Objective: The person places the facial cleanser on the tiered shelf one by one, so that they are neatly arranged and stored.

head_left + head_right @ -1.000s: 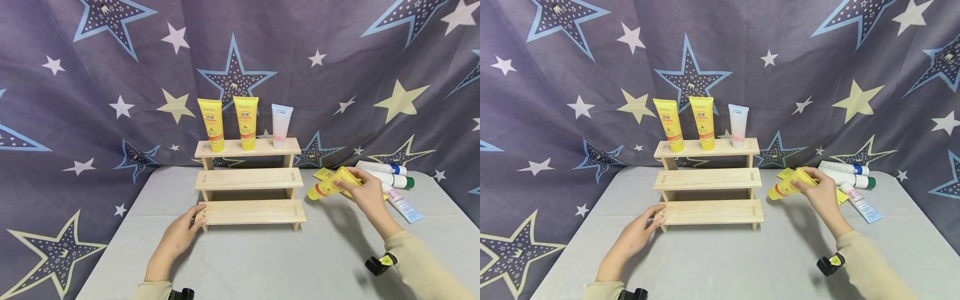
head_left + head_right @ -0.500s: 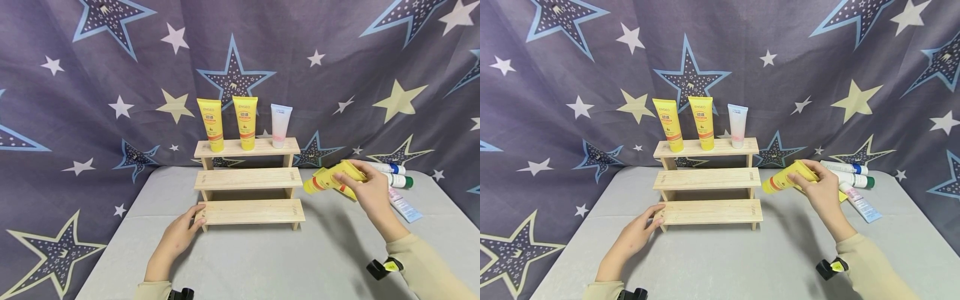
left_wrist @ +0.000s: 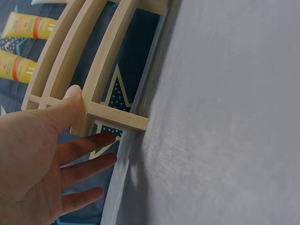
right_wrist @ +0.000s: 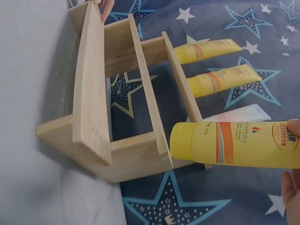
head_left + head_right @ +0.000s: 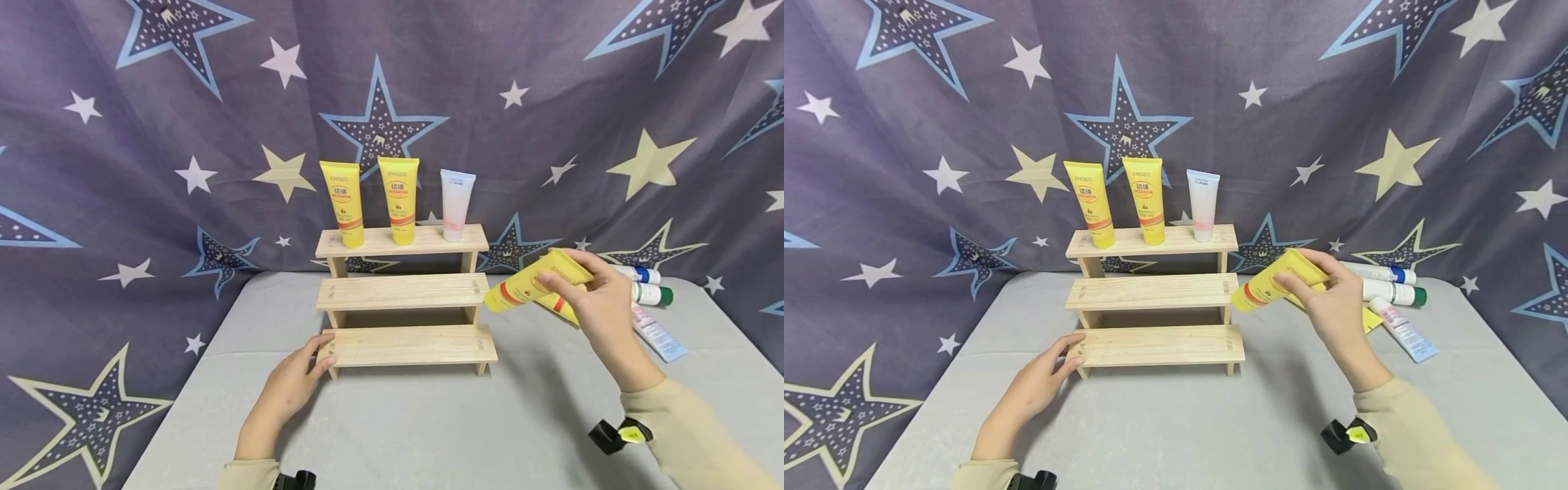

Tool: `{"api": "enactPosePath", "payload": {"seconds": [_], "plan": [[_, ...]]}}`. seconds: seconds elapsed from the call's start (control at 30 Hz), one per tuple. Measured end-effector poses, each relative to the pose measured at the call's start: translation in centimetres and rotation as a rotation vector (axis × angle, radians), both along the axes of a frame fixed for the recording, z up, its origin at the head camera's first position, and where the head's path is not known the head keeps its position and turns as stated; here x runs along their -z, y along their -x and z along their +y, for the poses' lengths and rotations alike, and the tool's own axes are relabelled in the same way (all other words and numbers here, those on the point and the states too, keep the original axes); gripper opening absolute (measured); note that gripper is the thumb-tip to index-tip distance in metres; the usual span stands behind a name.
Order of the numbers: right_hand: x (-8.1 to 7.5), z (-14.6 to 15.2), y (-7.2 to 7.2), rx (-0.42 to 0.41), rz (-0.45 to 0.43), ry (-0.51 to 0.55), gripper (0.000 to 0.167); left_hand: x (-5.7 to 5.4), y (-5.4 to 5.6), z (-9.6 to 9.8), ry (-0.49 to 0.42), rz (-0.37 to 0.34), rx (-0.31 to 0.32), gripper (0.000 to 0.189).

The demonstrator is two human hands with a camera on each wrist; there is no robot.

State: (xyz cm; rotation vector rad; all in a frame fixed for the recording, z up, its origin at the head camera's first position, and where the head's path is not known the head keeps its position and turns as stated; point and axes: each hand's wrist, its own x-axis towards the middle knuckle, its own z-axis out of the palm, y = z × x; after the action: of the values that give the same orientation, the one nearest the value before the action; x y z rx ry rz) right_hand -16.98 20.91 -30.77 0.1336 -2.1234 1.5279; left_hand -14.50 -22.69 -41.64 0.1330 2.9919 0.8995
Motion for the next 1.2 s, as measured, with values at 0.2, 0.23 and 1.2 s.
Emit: {"api": "enactPosePath", "payload": {"seconds": [0.2,0.23,1.2], "plan": [[-0.3,-1.5,0.4,-0.043,0.04,0.042,0.036,0.1,0.0,0.0,-0.004,0.003,-0.001,0.049],[-0.3,-1.7,0.5,-0.053,0.045,0.053,0.035,0.0,0.0,0.0,-0.005,0.004,-0.001,0.049],[-0.7,-10.3,3.7,-0.243,0.074,0.068,0.034,-0.1,0.1,0.1,0.0,0.008,-0.005,0.05]]}}
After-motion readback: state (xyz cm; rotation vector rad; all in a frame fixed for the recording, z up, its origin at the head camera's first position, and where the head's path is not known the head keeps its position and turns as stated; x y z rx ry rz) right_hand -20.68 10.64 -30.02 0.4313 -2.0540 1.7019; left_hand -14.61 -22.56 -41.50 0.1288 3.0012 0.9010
